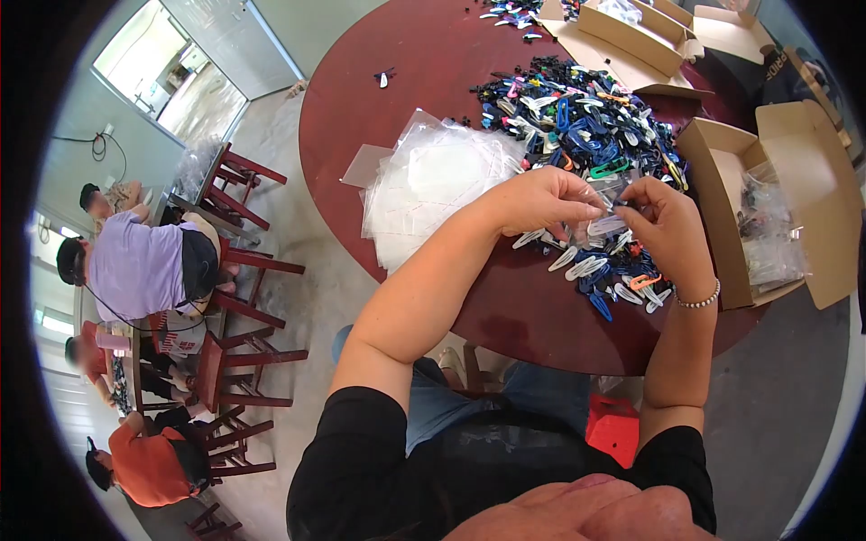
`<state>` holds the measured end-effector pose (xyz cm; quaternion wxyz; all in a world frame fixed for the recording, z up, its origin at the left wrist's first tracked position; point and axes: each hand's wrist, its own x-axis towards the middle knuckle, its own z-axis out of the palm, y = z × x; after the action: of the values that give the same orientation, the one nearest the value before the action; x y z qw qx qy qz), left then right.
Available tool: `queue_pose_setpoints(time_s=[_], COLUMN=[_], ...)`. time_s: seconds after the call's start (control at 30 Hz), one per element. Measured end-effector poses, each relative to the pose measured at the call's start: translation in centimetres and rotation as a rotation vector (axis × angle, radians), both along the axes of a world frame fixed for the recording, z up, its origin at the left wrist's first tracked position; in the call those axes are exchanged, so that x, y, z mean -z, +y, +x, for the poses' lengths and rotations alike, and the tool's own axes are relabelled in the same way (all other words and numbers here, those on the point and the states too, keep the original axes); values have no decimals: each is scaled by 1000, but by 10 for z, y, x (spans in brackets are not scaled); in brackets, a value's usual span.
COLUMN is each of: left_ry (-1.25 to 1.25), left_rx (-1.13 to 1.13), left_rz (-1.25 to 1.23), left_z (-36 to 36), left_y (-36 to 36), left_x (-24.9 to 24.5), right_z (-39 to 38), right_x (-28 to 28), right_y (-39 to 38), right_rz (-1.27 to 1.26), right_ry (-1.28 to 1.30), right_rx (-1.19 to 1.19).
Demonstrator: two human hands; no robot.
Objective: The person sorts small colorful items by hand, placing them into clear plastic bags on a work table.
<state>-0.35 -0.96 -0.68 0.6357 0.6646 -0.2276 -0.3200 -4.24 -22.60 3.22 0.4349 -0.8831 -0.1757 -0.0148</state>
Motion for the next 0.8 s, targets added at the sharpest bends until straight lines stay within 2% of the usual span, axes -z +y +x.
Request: queue_pose_setpoints(time_s=[0.07,0.13,0.27,0.33,0.37,0.47,0.53,0.67,0.73,0.8], left_ry=[0,0,9,14,18,9,-2,-5,-2,21], left_rx=[2,2,-5,-2,1,-4,-11,-7,-9,-18], left_rz=[-1,-1,-2,-4,-1,5,6,6,0,-7], left_z=[0,0,0,0,0,-1,-1,-1,-2,-2], left_y=[0,0,0,0,0,0,0,0,0,0], left_x=[1,1,2,1,0,-1,-1,-1,-1,-1], right_z=[-1,-3,-4,-2,-3,-6,-9,-6,-3,-10], right_x=[-1,-5,-8,-6,-6,-8,-13,-10,-5,-12], right_y=[0,-2,-2,-4,-4,-3,-1,-3,-5,1], right_rz=[-19,124,167,-58,-58,7,204,204,-5,-25], right_ry=[-37,35,-3,-223,-222,-120,191,233,99,36], right_rx=[20,62,105,76,77,-38,-17,-33,-50,-56])
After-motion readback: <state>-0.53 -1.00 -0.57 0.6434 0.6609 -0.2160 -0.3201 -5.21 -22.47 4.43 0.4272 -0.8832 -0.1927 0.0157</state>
